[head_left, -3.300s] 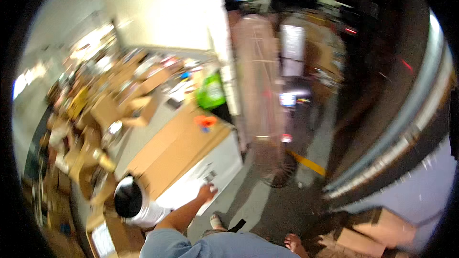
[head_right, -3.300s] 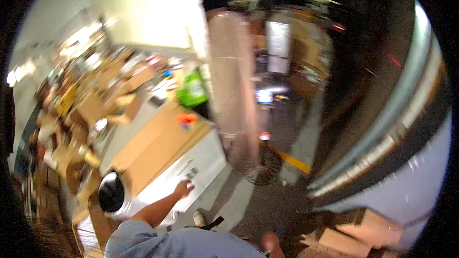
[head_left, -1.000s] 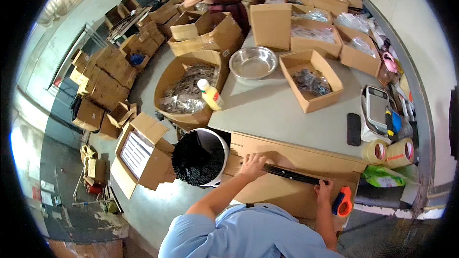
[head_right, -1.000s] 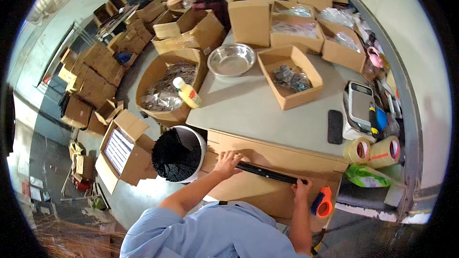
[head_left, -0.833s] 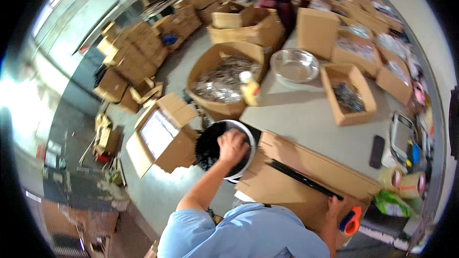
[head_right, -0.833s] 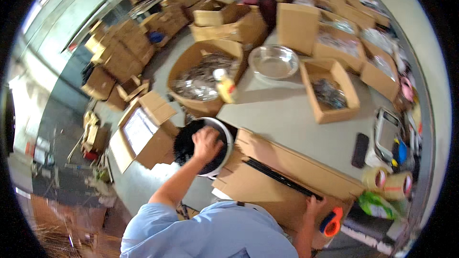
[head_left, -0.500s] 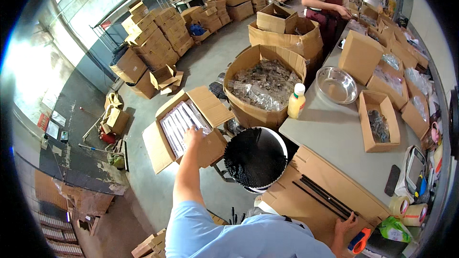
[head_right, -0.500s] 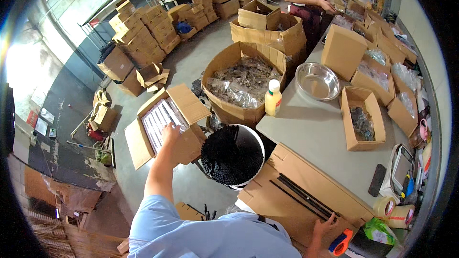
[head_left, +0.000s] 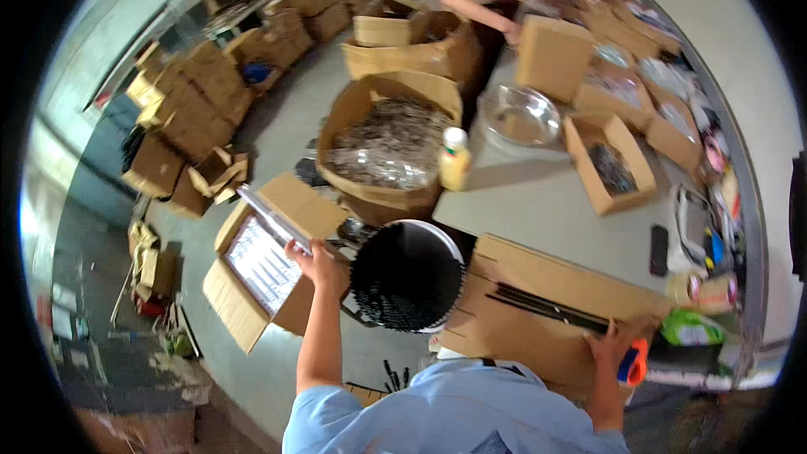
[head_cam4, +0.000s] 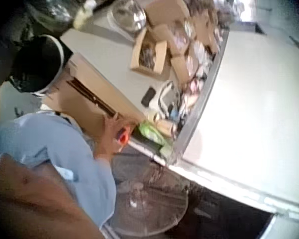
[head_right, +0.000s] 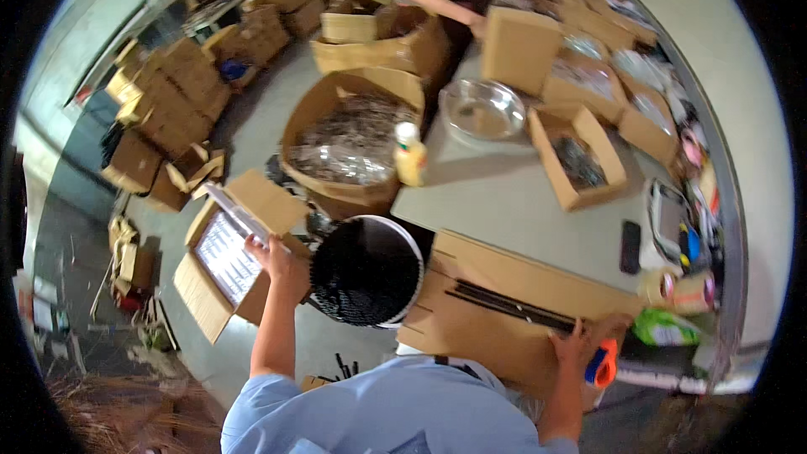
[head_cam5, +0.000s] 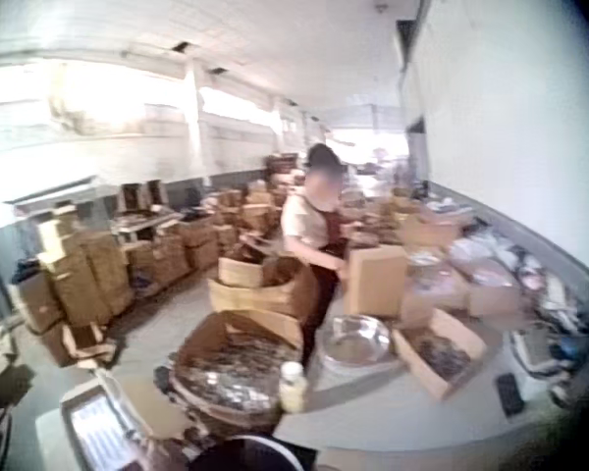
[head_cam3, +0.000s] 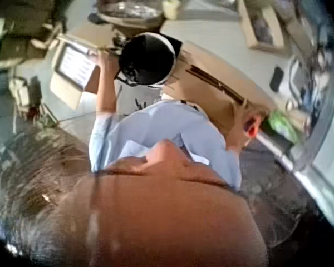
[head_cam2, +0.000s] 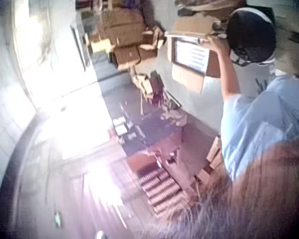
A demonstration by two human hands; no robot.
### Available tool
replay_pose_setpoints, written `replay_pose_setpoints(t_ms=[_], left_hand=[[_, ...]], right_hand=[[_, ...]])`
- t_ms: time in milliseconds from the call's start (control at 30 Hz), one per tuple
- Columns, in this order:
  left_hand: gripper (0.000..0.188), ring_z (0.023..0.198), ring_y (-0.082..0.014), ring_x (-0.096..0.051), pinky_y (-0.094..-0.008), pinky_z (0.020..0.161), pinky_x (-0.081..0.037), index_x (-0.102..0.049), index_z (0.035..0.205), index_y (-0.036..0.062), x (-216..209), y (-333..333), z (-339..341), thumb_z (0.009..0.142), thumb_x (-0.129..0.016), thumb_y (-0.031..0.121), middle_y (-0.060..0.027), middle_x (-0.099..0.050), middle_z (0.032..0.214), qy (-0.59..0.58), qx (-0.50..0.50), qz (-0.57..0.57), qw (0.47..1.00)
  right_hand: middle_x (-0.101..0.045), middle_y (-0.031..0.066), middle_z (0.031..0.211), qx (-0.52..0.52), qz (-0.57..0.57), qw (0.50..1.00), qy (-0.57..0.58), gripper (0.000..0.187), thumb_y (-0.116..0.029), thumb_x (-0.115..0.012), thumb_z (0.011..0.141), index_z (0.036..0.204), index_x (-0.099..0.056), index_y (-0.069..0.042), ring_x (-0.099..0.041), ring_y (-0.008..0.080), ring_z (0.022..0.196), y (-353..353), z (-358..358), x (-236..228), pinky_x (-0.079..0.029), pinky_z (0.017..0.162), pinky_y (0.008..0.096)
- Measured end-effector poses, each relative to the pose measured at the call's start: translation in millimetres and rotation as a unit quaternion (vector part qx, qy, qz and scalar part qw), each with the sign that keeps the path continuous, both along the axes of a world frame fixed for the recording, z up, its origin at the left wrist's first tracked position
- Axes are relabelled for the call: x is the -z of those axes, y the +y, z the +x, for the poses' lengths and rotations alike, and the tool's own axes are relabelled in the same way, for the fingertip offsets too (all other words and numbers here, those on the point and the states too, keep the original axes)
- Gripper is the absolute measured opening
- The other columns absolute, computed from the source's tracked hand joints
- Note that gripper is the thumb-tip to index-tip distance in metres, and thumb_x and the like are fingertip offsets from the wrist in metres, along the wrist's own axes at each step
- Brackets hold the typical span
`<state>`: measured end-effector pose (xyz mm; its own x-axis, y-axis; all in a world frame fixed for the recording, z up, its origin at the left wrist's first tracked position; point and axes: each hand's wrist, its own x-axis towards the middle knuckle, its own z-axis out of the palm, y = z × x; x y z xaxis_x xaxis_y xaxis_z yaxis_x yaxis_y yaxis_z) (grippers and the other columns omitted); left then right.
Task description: The person picks up metal drawer slides and small hardware components from various boxes, places them together into a plastic bag, and then seals the bag inside a long cardboard box using a tape dispenser.
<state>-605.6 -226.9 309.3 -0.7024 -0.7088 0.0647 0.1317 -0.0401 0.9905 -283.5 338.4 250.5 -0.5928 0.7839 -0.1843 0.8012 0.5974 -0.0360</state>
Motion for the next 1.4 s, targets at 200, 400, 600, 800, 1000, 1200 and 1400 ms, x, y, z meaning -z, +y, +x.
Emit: replay_pose_setpoints(t_ms=[200, 400, 600, 800, 1000, 1200, 1400], left_hand=[[0.03, 0.073, -0.0247, -0.057, -0.0366, 0.061, -0.047, -0.056, 0.092, 0.0024, -18.3, 125.8, 101.2, 0.07, -0.075, 0.009, -0.0119, -0.055, 0.083, -0.122, 0.346, -0.353, 0.861], [0.034, 0.093, -0.0291, -0.057, -0.0393, 0.081, -0.045, -0.06, 0.102, 0.0081, 33.0, 237.6, 118.0, 0.076, -0.066, 0.029, -0.0096, -0.058, 0.094, 0.134, 0.604, -0.563, 0.548], [0.04, 0.111, -0.0245, -0.047, -0.0416, 0.092, -0.036, -0.056, 0.113, 0.0142, 95.4, 283.6, 107.5, 0.077, -0.065, 0.03, -0.0059, -0.053, 0.11, 0.146, 0.576, -0.665, 0.453], [0.052, 0.108, -0.0317, -0.044, -0.047, 0.091, -0.037, -0.05, 0.118, 0.0224, 91.0, 298.1, 113.4, 0.071, -0.072, 0.029, -0.0065, -0.047, 0.116, -0.115, 0.485, -0.657, 0.566], [0.06, 0.108, -0.0372, -0.039, -0.0465, 0.093, -0.036, -0.048, 0.116, 0.0095, 106.2, 295.1, 112.6, 0.066, -0.078, 0.023, -0.015, -0.045, 0.113, -0.08, 0.479, -0.6, 0.636], [0.057, 0.109, -0.0376, -0.039, -0.0467, 0.095, -0.035, -0.052, 0.112, 0.0098, 105.1, 291.1, 118.1, 0.063, -0.079, 0.016, -0.0153, -0.045, 0.113, -0.124, 0.486, -0.521, 0.691], [0.054, 0.108, -0.0354, -0.04, -0.0454, 0.095, -0.036, -0.055, 0.113, 0.0162, 98.7, 283.4, 114.1, 0.064, -0.078, 0.016, -0.0141, -0.046, 0.113, -0.135, 0.504, -0.535, 0.665]], right_hand=[[-0.031, 0.0319, 0.135, -0.018, -0.089, 0.967, 0.24, 0.09, -0.037, -0.08, 0.059, 0.13, -0.036, -0.003, -0.032, 0.0466, 0.124, 41.4, 4.1, 70.7, -0.03, 0.102, 0.0498], [-0.03, 0.0312, 0.136, -0.015, -0.034, 0.96, 0.277, 0.086, -0.033, -0.079, 0.062, 0.129, -0.036, -0.001, -0.032, 0.0446, 0.125, 34.1, 11.9, 92.0, -0.031, 0.104, 0.0462], [-0.019, 0.0254, 0.145, 0.037, -0.149, 0.963, 0.223, 0.075, -0.025, -0.073, 0.073, 0.132, -0.035, 0.004, -0.025, 0.0409, 0.131, 7.0, 4.1, 49.1, -0.026, 0.107, 0.0449], [-0.02, 0.0238, 0.145, 0.018, -0.205, 0.948, 0.244, 0.068, -0.021, -0.071, 0.074, 0.131, -0.039, -0.001, -0.027, 0.0408, 0.13, 11.0, 14.7, 52.4, -0.029, 0.105, 0.0448], [-0.019, 0.0232, 0.145, 0.004, -0.205, 0.956, 0.212, 0.064, -0.016, -0.071, 0.073, 0.128, -0.041, -0.003, -0.03, 0.0397, 0.128, 11.3, 1.7, 29.4, -0.031, 0.104, 0.043], [-0.026, 0.0295, 0.136, -0.065, -0.154, 0.936, 0.31, 0.058, -0.008, -0.069, 0.072, 0.123, -0.041, -0.003, -0.03, 0.0442, 0.127, 33.9, 1.0, 52.3, -0.029, 0.105, 0.0469], [-0.046, 0.0217, 0.117, -0.143, -0.05, 0.917, 0.369, 0.047, -0.004, -0.066, 0.07, 0.113, -0.047, -0.002, -0.041, 0.0404, 0.115, 75.1, -82.9, -10.1, -0.034, 0.098, 0.0463]])
